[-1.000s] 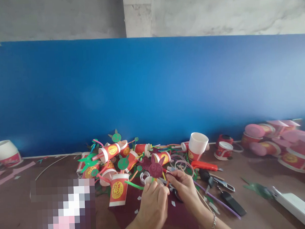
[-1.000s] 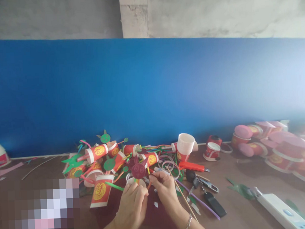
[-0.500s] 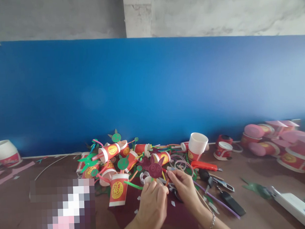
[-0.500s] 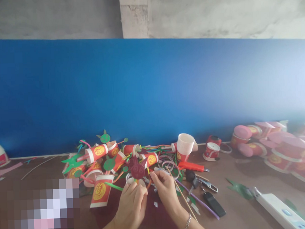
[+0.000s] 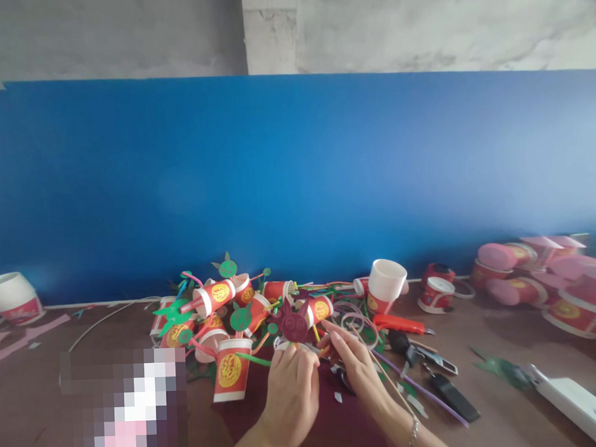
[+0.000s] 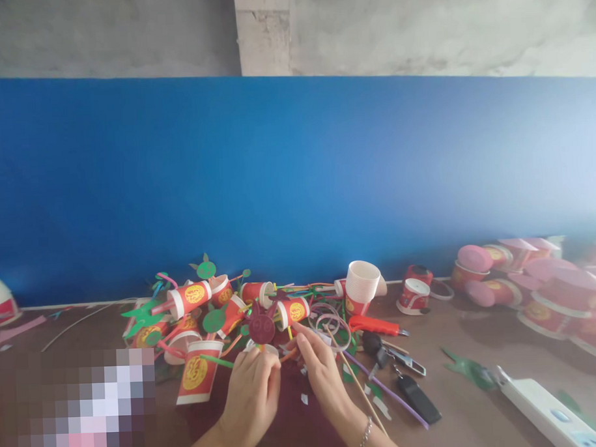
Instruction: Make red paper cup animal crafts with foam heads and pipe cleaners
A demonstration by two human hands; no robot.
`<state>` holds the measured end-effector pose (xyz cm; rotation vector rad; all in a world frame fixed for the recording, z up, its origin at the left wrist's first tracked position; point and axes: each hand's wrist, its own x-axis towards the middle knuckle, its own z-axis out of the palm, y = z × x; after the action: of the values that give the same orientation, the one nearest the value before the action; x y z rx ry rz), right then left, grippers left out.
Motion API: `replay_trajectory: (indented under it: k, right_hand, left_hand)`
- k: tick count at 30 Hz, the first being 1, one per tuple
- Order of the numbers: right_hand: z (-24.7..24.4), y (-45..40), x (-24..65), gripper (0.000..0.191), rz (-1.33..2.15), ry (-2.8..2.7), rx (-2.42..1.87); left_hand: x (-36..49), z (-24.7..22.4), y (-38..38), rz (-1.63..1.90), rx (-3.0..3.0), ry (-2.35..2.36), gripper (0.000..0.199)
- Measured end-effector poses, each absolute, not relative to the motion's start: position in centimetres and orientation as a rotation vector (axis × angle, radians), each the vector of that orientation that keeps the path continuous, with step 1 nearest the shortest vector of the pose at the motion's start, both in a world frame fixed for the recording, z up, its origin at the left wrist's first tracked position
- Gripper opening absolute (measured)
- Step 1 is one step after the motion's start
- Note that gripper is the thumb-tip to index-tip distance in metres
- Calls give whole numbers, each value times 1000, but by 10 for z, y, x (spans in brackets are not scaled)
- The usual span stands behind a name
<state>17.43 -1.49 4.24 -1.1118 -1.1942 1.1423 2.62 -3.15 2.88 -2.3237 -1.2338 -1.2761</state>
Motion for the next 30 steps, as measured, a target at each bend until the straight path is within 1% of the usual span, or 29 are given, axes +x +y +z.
replay_trajectory:
  k: [3, 8, 11, 15, 17, 25, 27, 30]
  right_hand:
    - [37, -13, 174, 45, 1225, -1109, -1087]
    - [30, -7, 175, 32, 1176, -1017, -1114]
    - [33, -9, 175, 32, 1191, -1002, -1074]
    - [44, -14, 171, 35, 1227, -972, -1035]
    - [47, -16, 170, 38, 1255, -946, -1025]
    - [39, -11, 171, 31, 1542, -807, -825]
    - [39, -12, 172, 28, 1512, -829, -811]
    - [43, -14, 174, 26, 1348, -854, -813]
  left_hand:
    - [24, 31, -30, -1284, -2312, -1275, 18]
    - [23, 36, -29, -1243, -2263, -1306, 14]
    - [22, 38, -29, -1143, -2254, -1337, 13]
    - [22, 39, -28, -1032, -2244, -1336, 19]
    - [22, 40, -27, -981, -2268, -1355, 16]
    - [23, 36, -26, -995, -2269, -1408, 12]
    - [23, 37, -26, -989, -2276, -1410, 12]
    - [22, 39, -26, -987, -2272, -1409, 12]
